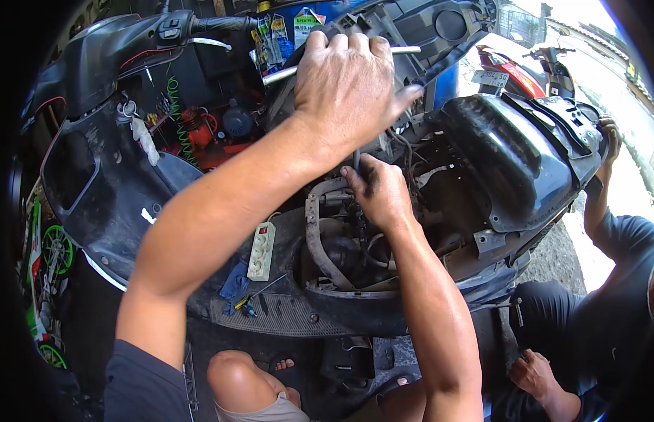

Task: Repairing internal components of a motorcycle using various tools.

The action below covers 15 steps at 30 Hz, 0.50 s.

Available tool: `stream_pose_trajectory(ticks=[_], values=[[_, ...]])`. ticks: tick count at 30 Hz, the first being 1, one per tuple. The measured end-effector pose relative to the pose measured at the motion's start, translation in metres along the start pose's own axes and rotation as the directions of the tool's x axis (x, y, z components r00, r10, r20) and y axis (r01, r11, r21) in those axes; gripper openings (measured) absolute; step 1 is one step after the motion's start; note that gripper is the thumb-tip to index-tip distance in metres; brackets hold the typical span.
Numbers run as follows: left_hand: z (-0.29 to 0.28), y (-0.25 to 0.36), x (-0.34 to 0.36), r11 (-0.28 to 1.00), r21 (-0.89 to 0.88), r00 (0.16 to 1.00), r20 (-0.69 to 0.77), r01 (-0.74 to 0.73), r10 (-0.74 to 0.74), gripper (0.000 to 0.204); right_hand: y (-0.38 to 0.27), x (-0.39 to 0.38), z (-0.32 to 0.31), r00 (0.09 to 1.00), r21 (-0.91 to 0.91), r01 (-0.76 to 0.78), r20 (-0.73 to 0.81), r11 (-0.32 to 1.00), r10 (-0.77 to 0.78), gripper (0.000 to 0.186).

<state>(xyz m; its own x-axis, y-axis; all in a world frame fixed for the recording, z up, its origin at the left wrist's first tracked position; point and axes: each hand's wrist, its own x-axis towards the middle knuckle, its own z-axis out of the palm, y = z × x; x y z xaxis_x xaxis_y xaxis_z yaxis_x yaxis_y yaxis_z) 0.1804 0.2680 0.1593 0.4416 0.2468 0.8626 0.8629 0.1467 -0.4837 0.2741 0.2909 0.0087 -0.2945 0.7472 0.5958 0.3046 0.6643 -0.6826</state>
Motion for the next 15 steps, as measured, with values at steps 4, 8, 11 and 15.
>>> stream_pose_trajectory(ticks=[4,8,11,15], values=[[-0.006,-0.011,0.011,0.849,-0.455,0.963,0.141,0.270,-0.230,0.070,-0.002,-0.002,0.000,0.999,-0.002,0.012,0.030,1.000,-0.012,0.026],[0.007,-0.028,0.007,0.813,-0.559,0.972,-0.048,0.166,-0.231,0.070,-0.012,0.000,-0.002,0.998,-0.122,-0.012,0.055,0.992,0.019,0.026],[0.004,-0.030,-0.002,0.837,-0.535,0.993,0.078,0.119,-0.092,0.056,-0.010,-0.002,-0.001,0.999,-0.115,-0.014,0.042,0.993,0.019,0.027],[-0.007,-0.021,-0.013,0.864,-0.503,0.999,0.036,0.010,0.009,0.045,-0.011,-0.005,-0.004,1.000,-0.107,-0.015,0.013,0.994,0.016,0.028]])
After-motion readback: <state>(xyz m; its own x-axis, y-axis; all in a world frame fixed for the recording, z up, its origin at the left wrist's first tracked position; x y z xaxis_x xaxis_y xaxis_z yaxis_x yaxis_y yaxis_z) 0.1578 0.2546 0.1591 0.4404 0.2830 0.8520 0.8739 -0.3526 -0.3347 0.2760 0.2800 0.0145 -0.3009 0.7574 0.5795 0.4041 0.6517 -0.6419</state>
